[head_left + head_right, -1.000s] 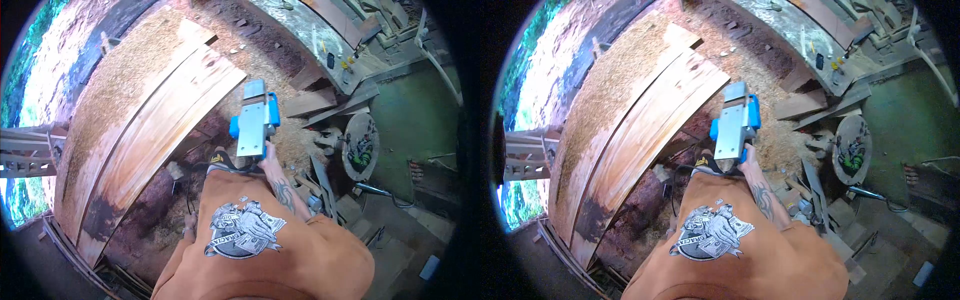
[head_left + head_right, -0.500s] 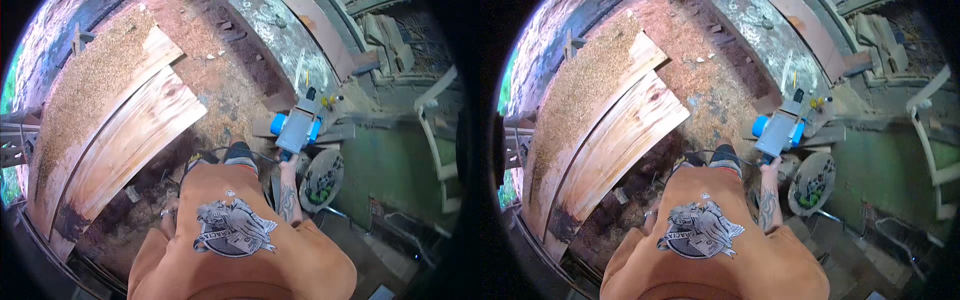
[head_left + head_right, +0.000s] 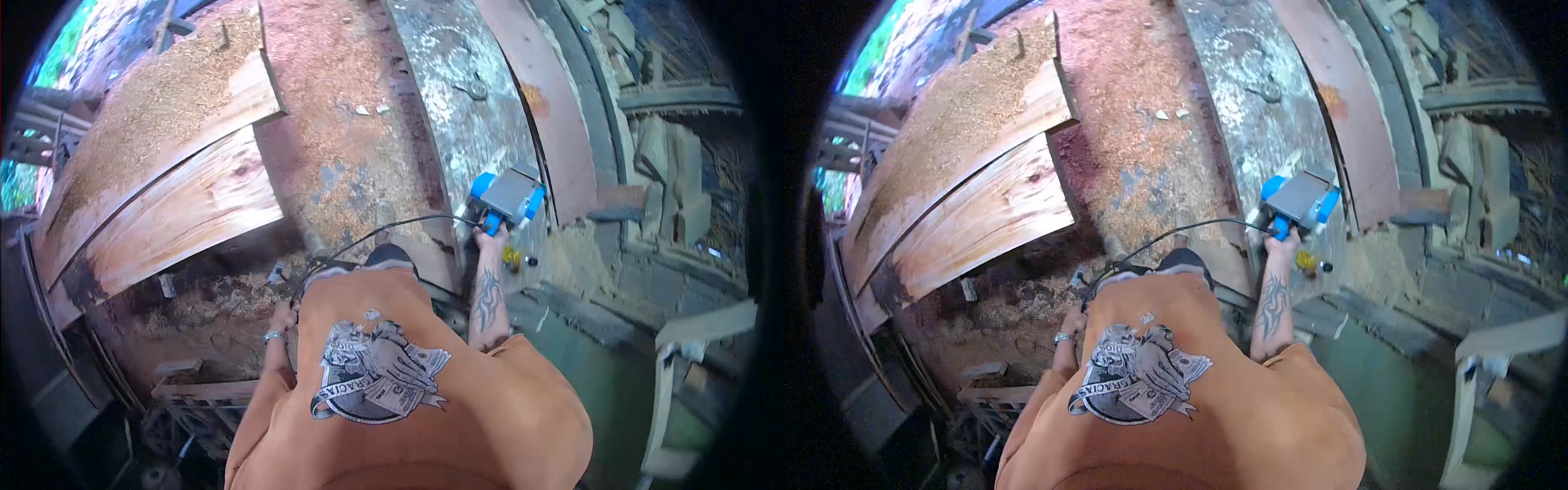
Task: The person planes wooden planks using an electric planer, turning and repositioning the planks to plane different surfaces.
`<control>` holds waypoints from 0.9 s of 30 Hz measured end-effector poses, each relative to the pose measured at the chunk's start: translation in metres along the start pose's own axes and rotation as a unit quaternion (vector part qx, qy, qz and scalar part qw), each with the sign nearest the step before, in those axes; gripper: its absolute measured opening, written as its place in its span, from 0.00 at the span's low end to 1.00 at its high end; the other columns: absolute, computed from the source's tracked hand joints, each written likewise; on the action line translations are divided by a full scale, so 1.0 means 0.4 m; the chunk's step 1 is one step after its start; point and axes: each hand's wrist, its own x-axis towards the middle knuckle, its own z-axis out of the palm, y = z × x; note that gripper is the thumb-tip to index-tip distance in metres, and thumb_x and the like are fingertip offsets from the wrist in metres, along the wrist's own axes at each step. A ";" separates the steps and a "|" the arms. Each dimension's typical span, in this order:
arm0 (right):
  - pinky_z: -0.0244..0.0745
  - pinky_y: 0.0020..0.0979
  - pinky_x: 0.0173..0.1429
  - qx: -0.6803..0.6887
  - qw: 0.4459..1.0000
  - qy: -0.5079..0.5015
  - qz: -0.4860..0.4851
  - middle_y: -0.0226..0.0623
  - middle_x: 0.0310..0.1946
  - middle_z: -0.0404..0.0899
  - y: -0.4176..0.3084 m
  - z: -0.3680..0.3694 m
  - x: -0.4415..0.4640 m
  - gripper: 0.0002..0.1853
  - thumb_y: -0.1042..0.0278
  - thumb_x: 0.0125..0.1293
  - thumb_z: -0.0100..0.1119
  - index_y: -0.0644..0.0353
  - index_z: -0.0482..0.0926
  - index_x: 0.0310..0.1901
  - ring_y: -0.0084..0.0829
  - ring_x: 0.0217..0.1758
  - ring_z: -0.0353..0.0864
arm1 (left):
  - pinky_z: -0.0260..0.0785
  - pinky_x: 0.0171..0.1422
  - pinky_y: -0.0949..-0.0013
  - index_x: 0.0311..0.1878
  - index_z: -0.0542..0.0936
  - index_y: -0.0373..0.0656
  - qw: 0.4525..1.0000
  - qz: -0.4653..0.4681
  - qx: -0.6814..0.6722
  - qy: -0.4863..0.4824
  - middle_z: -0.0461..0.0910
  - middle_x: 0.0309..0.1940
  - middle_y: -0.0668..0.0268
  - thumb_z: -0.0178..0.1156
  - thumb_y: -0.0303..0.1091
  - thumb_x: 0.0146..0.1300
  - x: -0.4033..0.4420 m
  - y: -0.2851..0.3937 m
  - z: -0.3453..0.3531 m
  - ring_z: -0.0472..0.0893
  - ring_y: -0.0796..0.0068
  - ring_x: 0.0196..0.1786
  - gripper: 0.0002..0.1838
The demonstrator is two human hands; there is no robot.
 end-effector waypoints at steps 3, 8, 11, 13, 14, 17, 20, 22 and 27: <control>0.66 0.38 0.33 0.014 0.999 0.022 0.041 0.30 0.31 0.80 -0.054 0.075 0.008 0.18 0.44 0.75 0.45 0.47 0.78 0.44 0.32 0.30 0.78 | 0.74 0.58 0.44 0.54 0.84 0.44 0.994 -0.102 0.031 0.029 0.84 0.49 0.43 0.55 0.47 0.73 -0.042 0.189 -0.039 0.83 0.42 0.55 0.19; 0.74 0.37 0.34 0.049 0.997 0.047 0.046 0.32 0.32 0.82 -0.098 0.144 0.087 0.12 0.52 0.74 0.48 0.47 0.77 0.38 0.34 0.32 0.79 | 0.74 0.57 0.43 0.51 0.85 0.45 0.995 -0.088 0.033 0.038 0.85 0.46 0.44 0.55 0.49 0.73 -0.029 0.271 -0.041 0.83 0.40 0.54 0.19; 0.72 0.33 0.30 0.025 0.999 0.028 0.029 0.30 0.26 0.75 -0.092 0.166 0.059 0.12 0.52 0.73 0.51 0.50 0.75 0.38 0.29 0.29 0.77 | 0.74 0.57 0.43 0.49 0.85 0.43 0.994 -0.096 0.002 0.055 0.85 0.45 0.43 0.56 0.50 0.73 -0.029 0.304 -0.044 0.82 0.39 0.52 0.20; 0.74 0.34 0.32 0.052 0.997 0.044 0.028 0.31 0.30 0.79 -0.077 0.178 0.049 0.10 0.55 0.71 0.52 0.50 0.77 0.39 0.32 0.29 0.78 | 0.73 0.57 0.44 0.47 0.85 0.40 0.990 -0.127 -0.005 0.062 0.84 0.43 0.40 0.56 0.52 0.73 -0.009 0.319 -0.025 0.82 0.37 0.51 0.22; 0.75 0.37 0.35 0.070 0.996 0.045 0.032 0.33 0.33 0.82 -0.070 0.170 0.062 0.10 0.55 0.70 0.53 0.50 0.79 0.40 0.33 0.32 0.79 | 0.73 0.56 0.45 0.48 0.85 0.40 0.992 -0.067 -0.040 0.100 0.85 0.42 0.42 0.57 0.50 0.73 -0.005 0.327 -0.020 0.83 0.39 0.50 0.21; 0.76 0.43 0.39 -0.525 0.790 0.074 -0.306 0.34 0.35 0.85 -0.073 0.099 0.076 0.10 0.56 0.63 0.61 0.52 0.82 0.40 0.37 0.34 0.82 | 0.74 0.57 0.47 0.49 0.85 0.40 0.991 -0.072 -0.070 0.085 0.85 0.44 0.42 0.57 0.48 0.73 0.019 0.355 -0.011 0.84 0.41 0.51 0.20; 0.79 0.42 0.39 -0.658 0.612 -0.059 -0.435 0.33 0.28 0.85 -0.078 0.051 0.139 0.10 0.59 0.52 0.69 0.56 0.83 0.30 0.38 0.30 0.83 | 0.74 0.57 0.48 0.57 0.84 0.44 0.991 -0.082 -0.108 0.021 0.84 0.50 0.43 0.57 0.47 0.73 0.031 0.376 0.001 0.84 0.43 0.53 0.20; 0.79 0.39 0.37 -0.693 0.631 -0.083 -0.338 0.33 0.30 0.84 -0.124 0.047 0.125 0.13 0.57 0.59 0.65 0.57 0.84 0.38 0.37 0.31 0.84 | 0.74 0.56 0.48 0.58 0.83 0.45 0.994 -0.040 -0.050 0.085 0.84 0.49 0.43 0.57 0.47 0.73 0.034 0.342 0.040 0.84 0.44 0.52 0.20; 0.80 0.38 0.37 -0.069 0.952 -0.213 0.209 0.34 0.31 0.84 -0.184 0.026 0.148 0.14 0.56 0.66 0.60 0.57 0.83 0.45 0.35 0.30 0.83 | 0.75 0.55 0.52 0.54 0.85 0.45 0.980 -0.140 -0.105 0.094 0.85 0.45 0.45 0.58 0.46 0.73 -0.023 0.339 0.040 0.85 0.47 0.50 0.17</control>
